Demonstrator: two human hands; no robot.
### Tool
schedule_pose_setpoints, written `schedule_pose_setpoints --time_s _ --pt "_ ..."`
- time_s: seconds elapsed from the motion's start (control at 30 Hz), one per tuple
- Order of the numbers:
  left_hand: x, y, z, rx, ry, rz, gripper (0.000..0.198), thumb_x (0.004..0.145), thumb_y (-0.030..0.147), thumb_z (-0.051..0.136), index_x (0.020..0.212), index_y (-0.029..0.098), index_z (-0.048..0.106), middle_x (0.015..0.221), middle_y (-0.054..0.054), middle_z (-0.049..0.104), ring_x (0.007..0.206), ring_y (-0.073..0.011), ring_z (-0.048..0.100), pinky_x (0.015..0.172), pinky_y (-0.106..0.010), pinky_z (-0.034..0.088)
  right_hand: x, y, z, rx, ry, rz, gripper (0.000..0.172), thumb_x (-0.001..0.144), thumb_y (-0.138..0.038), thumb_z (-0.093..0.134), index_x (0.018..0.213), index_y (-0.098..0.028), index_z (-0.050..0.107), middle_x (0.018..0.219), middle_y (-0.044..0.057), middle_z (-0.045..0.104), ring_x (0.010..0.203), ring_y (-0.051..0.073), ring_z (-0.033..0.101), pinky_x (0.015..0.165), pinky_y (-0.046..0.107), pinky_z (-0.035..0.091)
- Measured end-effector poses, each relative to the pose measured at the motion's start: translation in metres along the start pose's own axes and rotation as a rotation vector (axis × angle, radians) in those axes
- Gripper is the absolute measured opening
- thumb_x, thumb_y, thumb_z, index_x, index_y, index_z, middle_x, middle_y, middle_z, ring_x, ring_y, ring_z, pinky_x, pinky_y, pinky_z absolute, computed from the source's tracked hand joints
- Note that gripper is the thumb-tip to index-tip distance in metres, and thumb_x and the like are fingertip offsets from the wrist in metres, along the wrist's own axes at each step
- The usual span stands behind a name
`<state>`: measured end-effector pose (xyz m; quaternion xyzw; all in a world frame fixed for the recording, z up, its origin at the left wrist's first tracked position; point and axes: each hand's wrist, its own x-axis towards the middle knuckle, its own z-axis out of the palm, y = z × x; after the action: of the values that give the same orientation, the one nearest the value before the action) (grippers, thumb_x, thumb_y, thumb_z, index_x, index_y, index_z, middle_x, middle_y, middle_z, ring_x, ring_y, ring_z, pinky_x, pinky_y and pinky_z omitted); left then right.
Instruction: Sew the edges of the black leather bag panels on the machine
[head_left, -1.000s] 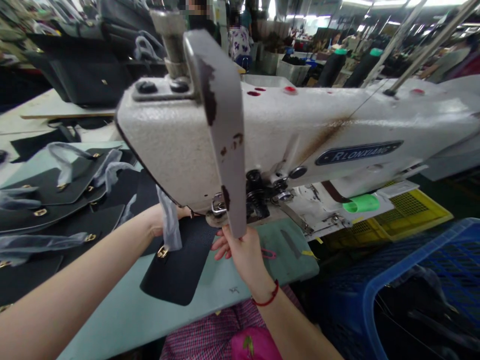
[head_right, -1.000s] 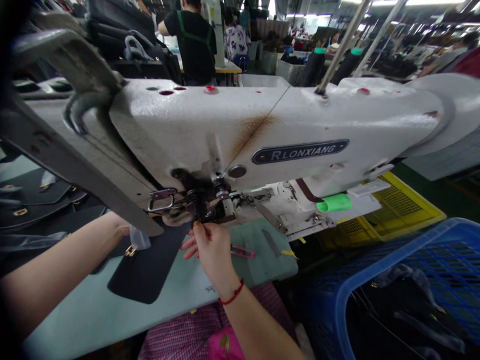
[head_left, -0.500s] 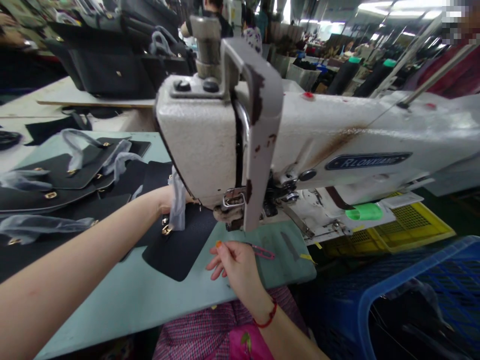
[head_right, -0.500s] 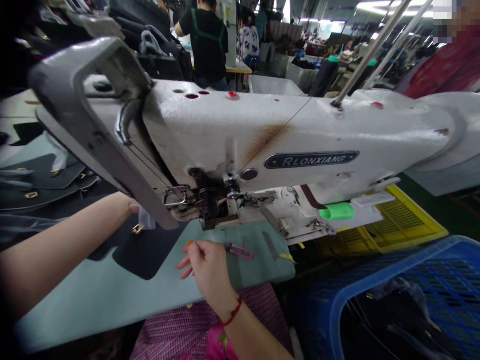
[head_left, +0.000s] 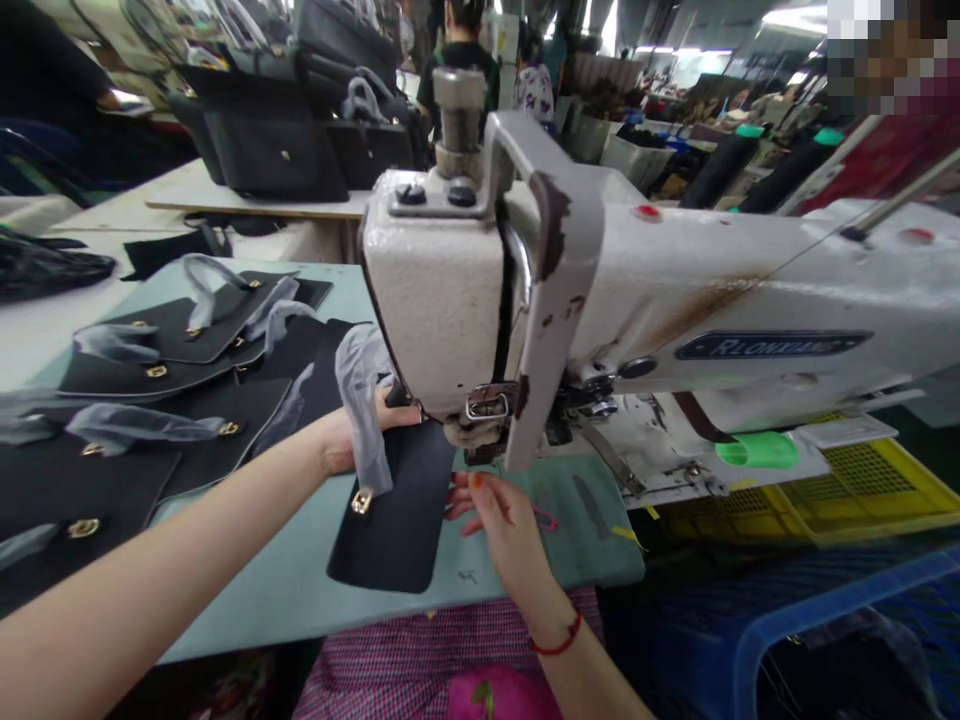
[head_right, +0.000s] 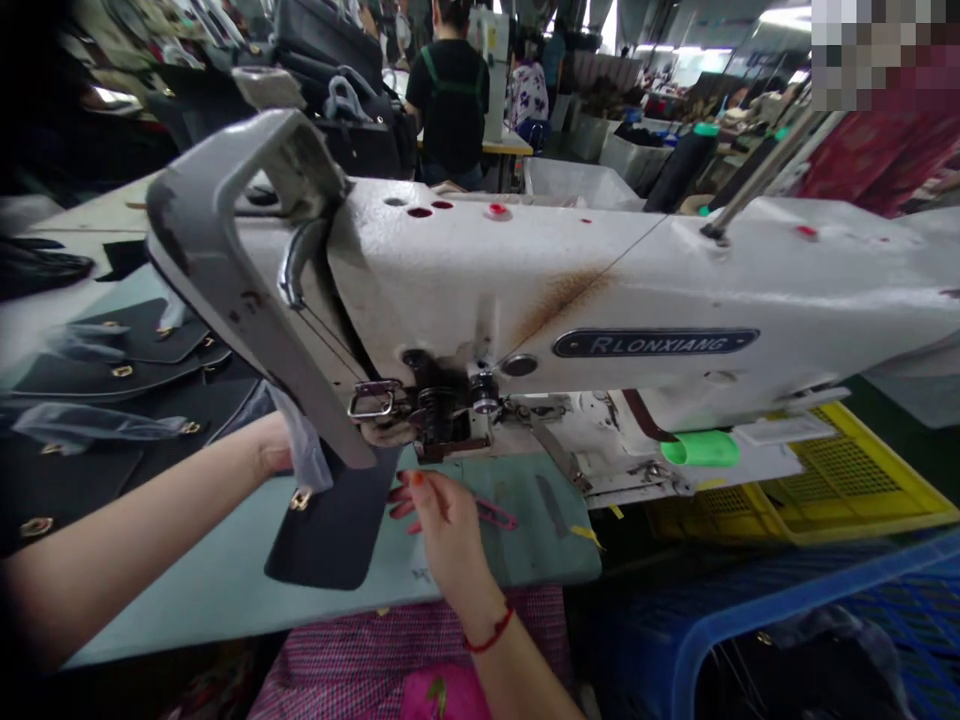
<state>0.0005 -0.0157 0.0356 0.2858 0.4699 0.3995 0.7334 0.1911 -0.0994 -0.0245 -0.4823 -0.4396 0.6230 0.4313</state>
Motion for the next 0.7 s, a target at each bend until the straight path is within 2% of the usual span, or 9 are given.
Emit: schedule_pose_setpoints --time_s 0.03,0.1,0.2,0.23,0.37,0.53,0.7 --pt "-0.002 -0.007 -0.002 -0.019 0.016 -0.032 0.046 0.067 0.015 0.083 0.109 0.008 0.067 0.093 -0.012 0.077 0.084 -0.028 0.073 0.077 -0.039 0.06 0.002 -0.003 -0.003 0.038 -0.036 0.025 0.053 0.088 -0.063 0.051 0.089 -0.013 0.069 0.077 0.007 0.067 0.066 0.015 0.063 0.049 0.019 0.046" --pt "-0.008 -0.021 -0.004 -0.076 0.122 -0.071 0.047 0.066 0.018 0.084 0.11 0.013 0.067 0.097 -0.011 0.077 0.085 -0.0291 0.074 0.075 -0.041 0.062 0.006 -0.009 -0.008 0.09 -0.114 0.078 0.054 0.085 -0.065 0.053 0.074 -0.014 0.063 0.065 0.002 0.059 0.056 0.012 0.055 0.043 0.018 0.04" --pt "-0.016 -0.035 -0.001 -0.116 0.287 -0.098 0.039 0.07 0.017 0.081 0.106 0.015 0.068 0.098 -0.012 0.077 0.083 -0.0293 0.074 0.071 -0.042 0.063 0.008 -0.017 -0.01 0.053 -0.176 0.102 0.051 0.084 -0.061 0.059 0.062 -0.016 0.053 0.055 -0.004 0.043 0.047 0.008 0.041 0.042 0.018 0.033" --pt "-0.018 -0.037 0.001 -0.108 0.284 -0.119 0.034 0.071 0.016 0.079 0.103 0.015 0.069 0.097 -0.012 0.077 0.081 -0.0288 0.075 0.07 -0.041 0.064 0.007 -0.019 -0.009 0.021 -0.176 0.097 0.05 0.083 -0.06 0.061 0.061 -0.016 0.05 0.054 -0.004 0.04 0.047 0.007 0.038 0.042 0.018 0.031" --pt "-0.018 -0.035 0.003 -0.087 0.127 -0.215 0.018 0.078 0.015 0.072 0.095 0.013 0.073 0.09 -0.013 0.077 0.074 -0.0268 0.075 0.071 -0.037 0.063 0.004 -0.025 -0.006 -0.07 -0.138 0.072 0.051 0.083 -0.06 0.06 0.059 -0.017 0.047 0.055 -0.005 0.036 0.048 0.007 0.034 0.044 0.02 0.026" --pt "-0.013 -0.034 -0.001 -0.124 0.072 -0.195 0.02 0.078 0.011 0.07 0.097 0.012 0.074 0.094 -0.013 0.077 0.078 -0.0279 0.075 0.077 -0.039 0.063 0.002 -0.023 -0.004 -0.135 -0.085 0.035 0.049 0.083 -0.059 0.059 0.06 -0.016 0.047 0.057 -0.004 0.034 0.052 0.008 0.03 0.047 0.021 0.023" --pt "-0.011 -0.034 -0.003 -0.118 0.049 -0.186 0.019 0.077 0.008 0.069 0.096 0.009 0.073 0.095 -0.016 0.077 0.071 -0.0273 0.075 0.073 -0.042 0.064 0.001 -0.018 -0.002 -0.136 -0.095 0.022 0.046 0.086 -0.055 0.057 0.064 -0.015 0.051 0.06 -0.003 0.037 0.056 0.009 0.031 0.049 0.021 0.024"
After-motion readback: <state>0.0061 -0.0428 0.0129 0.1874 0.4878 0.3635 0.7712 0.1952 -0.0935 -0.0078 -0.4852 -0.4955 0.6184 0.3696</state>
